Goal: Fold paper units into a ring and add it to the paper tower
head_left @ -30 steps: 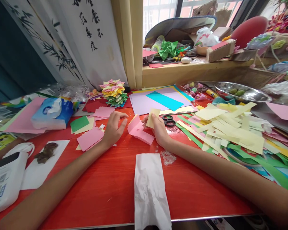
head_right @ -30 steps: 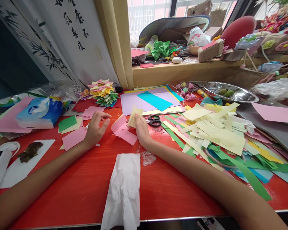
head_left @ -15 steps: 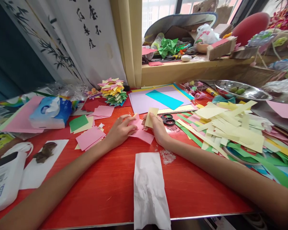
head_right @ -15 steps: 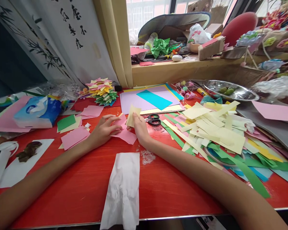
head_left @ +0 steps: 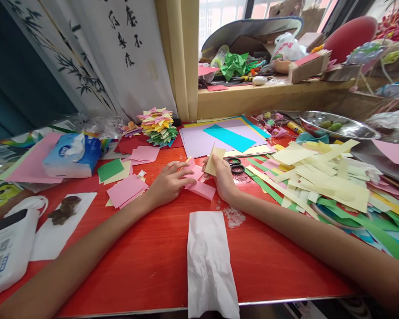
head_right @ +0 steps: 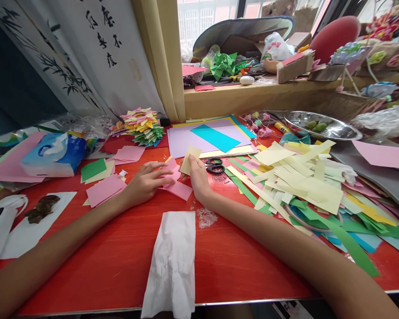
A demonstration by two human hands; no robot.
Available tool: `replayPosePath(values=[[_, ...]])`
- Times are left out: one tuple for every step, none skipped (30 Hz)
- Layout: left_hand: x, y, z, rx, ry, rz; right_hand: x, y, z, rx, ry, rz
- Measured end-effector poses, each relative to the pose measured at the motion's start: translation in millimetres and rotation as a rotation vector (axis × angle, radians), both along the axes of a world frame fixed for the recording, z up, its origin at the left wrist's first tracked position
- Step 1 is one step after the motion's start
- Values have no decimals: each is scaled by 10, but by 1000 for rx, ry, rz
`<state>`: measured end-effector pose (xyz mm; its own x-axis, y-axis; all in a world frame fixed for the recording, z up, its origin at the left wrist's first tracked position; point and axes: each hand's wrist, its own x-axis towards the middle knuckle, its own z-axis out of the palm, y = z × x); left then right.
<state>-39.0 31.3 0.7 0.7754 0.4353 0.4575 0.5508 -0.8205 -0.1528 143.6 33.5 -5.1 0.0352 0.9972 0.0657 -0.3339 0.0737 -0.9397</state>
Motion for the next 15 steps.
replayPosePath(values=[[-5,-3,2,-20,9,-8,0,1,2,-2,-3,-3],[-8,-5,3,-36,11,-15,-1,0,4,-4,-3,0],[-11,-6,3,-45,7,-20,-1,-2,6,-4,-3,5],[-13,-7,2,-49,0,-22,-2,-5,8,0,-3,9],[-14,-7,1,-45,-7,-19,-3,-7,9,3,-1,16],[-14,-7,1,-34,-16,-13,-3,-9,9,4,2,21],[-13,-6,0,-17,-25,-3,-3,-8,8,2,7,19],[-12,-5,0,4,-39,13,-2,-6,7,-3,13,10],[-11,-4,-1,31,-59,37,-1,-1,5,-11,21,-7],[-9,-2,-2,58,-83,72,-1,4,2,-19,32,-30],[-6,1,-3,83,-109,120,1,11,-1,-24,42,-56],[-4,4,-5,105,-134,176,2,18,-4,-23,52,-78],[-2,7,-6,123,-157,238,4,24,-6,-21,62,-96],[-1,10,-8,138,-180,298,6,29,-8,-16,69,-106],[-1,12,-9,151,-202,349,8,32,-8,-10,73,-109]])
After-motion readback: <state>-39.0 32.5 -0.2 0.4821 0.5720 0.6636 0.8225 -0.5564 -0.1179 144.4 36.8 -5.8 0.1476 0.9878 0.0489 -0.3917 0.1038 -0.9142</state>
